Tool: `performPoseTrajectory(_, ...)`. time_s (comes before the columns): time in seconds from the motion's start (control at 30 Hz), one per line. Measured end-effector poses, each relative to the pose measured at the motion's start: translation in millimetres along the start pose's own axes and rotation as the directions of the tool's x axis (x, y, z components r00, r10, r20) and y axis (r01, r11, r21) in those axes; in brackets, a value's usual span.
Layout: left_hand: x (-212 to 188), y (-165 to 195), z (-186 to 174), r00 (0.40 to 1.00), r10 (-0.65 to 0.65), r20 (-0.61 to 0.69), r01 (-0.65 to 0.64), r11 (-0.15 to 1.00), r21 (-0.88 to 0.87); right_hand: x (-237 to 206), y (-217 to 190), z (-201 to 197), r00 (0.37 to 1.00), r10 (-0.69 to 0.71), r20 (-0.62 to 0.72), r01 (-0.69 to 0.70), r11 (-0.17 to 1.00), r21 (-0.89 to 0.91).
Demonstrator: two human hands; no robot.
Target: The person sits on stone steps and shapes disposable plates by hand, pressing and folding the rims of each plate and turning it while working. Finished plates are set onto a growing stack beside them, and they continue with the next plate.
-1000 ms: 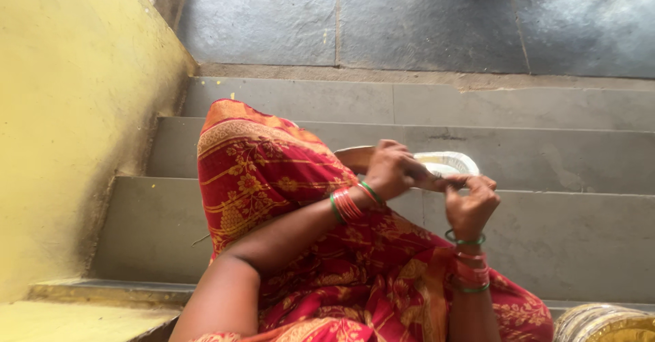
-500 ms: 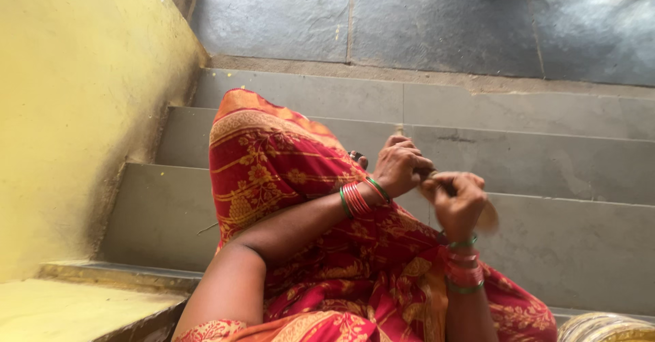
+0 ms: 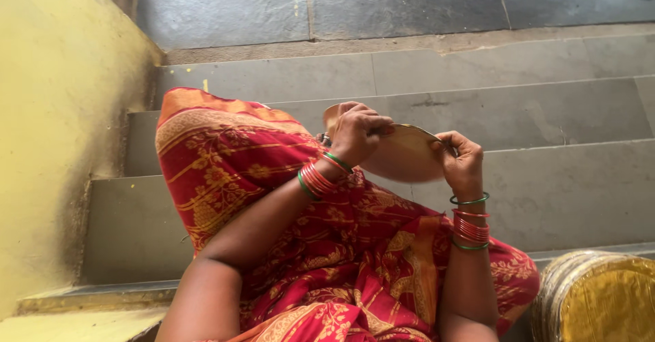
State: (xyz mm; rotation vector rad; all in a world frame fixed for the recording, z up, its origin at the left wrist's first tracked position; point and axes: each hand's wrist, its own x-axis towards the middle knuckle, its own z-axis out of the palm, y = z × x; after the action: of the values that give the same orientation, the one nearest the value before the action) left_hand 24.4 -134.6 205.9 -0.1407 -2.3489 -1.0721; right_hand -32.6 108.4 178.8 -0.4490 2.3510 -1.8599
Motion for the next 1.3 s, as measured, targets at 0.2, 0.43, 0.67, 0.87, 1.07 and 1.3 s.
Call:
performPoseTrajectory(0.2, 2, 19, -5, 0.998, 0.062, 0.028, -0.064, 0.996, 0.063, -10, -22, 5, 0.984, -0.152, -0.094, 0.141, 0.983, -0.116)
performPoseTrajectory(0.43, -9, 17, 1, 0.978, 0.073, 0.196, -0.068, 0.997, -0.031, -20, -52, 21, 0.941, -0.336, -0.039, 0.3, 0.884, -0.358)
performPoseTrajectory(0.67, -11, 4, 9, 0.997, 0.011, 0.078, -0.014, 0.999, 0.039, -20, -32, 20, 0.956, -0.278, -0.09, 0.246, 0.933, -0.262)
performPoseTrajectory(0.87, -16, 8, 16, 0.984, 0.066, 0.164, -0.05, 0.994, -0.098, -15, -20, 27, 0.906, -0.383, -0.183, 0.283, 0.867, -0.41)
performPoseTrajectory(1.07, -19, 7, 15, 0.999, 0.036, 0.014, -0.037, 0.999, 0.038, -29, -30, 42, 0.879, -0.462, -0.118, 0.391, 0.84, -0.375)
performPoseTrajectory(1.3, -17, 14, 18, 0.995, 0.045, 0.087, -0.047, 0.999, 0.022, -27, -42, 45, 0.82, -0.543, -0.179, 0.302, 0.676, -0.672)
